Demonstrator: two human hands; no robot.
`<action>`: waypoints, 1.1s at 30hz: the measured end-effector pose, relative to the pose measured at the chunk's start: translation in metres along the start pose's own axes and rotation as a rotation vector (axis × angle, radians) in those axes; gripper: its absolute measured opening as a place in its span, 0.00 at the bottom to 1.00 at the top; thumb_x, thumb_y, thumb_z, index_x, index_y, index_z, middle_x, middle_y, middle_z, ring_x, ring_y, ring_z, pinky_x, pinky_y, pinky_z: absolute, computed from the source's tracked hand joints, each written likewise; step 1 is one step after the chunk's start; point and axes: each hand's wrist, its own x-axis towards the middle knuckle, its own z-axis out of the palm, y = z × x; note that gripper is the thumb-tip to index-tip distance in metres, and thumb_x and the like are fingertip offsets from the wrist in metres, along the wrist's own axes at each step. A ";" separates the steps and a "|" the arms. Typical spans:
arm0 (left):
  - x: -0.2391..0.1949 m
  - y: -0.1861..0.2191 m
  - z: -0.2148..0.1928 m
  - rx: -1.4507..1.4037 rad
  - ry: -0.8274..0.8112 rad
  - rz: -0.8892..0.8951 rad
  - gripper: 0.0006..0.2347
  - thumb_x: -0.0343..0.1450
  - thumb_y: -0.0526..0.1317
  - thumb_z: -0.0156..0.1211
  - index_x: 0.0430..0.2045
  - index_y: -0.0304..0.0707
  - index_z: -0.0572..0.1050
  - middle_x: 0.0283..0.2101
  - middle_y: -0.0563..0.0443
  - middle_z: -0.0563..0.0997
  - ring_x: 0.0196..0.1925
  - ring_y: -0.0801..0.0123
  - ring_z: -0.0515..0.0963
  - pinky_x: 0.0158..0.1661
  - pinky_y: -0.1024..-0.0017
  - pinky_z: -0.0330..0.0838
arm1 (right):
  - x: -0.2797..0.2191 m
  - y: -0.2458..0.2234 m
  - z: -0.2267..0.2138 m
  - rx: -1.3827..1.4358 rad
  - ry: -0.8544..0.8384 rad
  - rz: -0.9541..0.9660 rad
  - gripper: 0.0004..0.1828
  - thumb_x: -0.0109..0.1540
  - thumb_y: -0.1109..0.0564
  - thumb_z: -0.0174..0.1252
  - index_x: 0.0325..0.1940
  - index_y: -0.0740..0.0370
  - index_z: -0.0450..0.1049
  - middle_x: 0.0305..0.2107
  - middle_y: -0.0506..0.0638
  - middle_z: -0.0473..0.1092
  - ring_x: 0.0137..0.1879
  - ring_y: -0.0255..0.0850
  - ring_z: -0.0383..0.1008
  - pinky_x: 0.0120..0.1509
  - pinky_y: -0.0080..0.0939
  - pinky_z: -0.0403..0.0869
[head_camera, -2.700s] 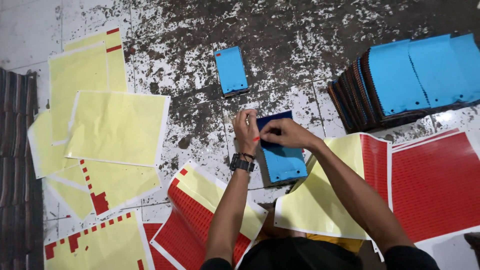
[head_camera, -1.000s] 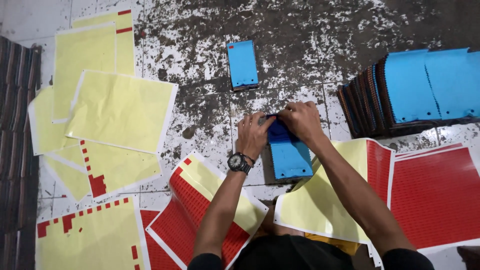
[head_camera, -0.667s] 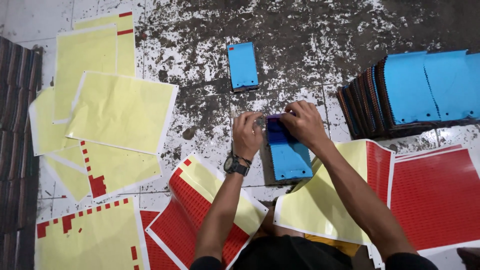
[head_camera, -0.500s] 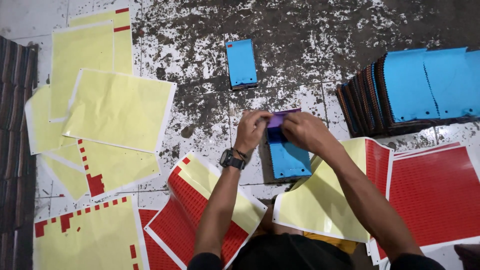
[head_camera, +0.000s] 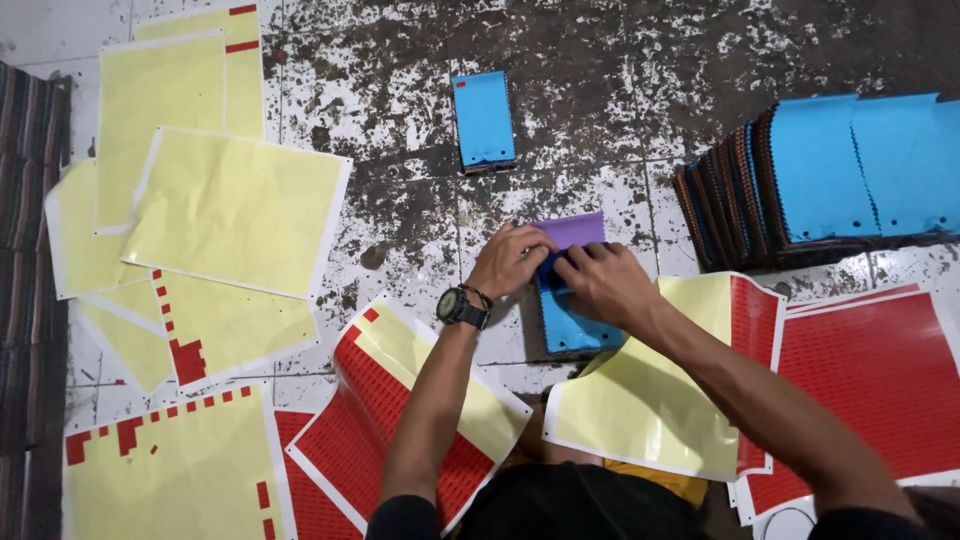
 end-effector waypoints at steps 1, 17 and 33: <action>-0.001 0.003 -0.001 -0.002 -0.001 -0.001 0.09 0.74 0.42 0.52 0.38 0.44 0.82 0.45 0.45 0.83 0.42 0.49 0.77 0.48 0.59 0.70 | 0.000 -0.003 0.010 0.001 -0.003 0.000 0.22 0.54 0.44 0.65 0.50 0.48 0.72 0.40 0.48 0.73 0.48 0.50 0.80 0.48 0.50 0.80; -0.011 0.006 0.005 0.232 -0.004 0.038 0.15 0.66 0.48 0.56 0.44 0.54 0.82 0.49 0.53 0.80 0.48 0.50 0.76 0.47 0.56 0.71 | -0.072 -0.062 0.016 0.070 0.299 -0.048 0.16 0.48 0.47 0.62 0.37 0.51 0.73 0.38 0.52 0.71 0.45 0.51 0.76 0.42 0.47 0.73; -0.046 0.114 0.020 0.024 0.213 0.147 0.07 0.70 0.33 0.57 0.36 0.45 0.82 0.40 0.52 0.82 0.45 0.54 0.82 0.47 0.63 0.74 | -0.157 -0.048 0.032 0.680 0.380 0.473 0.23 0.60 0.49 0.61 0.56 0.62 0.74 0.43 0.62 0.74 0.52 0.63 0.75 0.54 0.59 0.75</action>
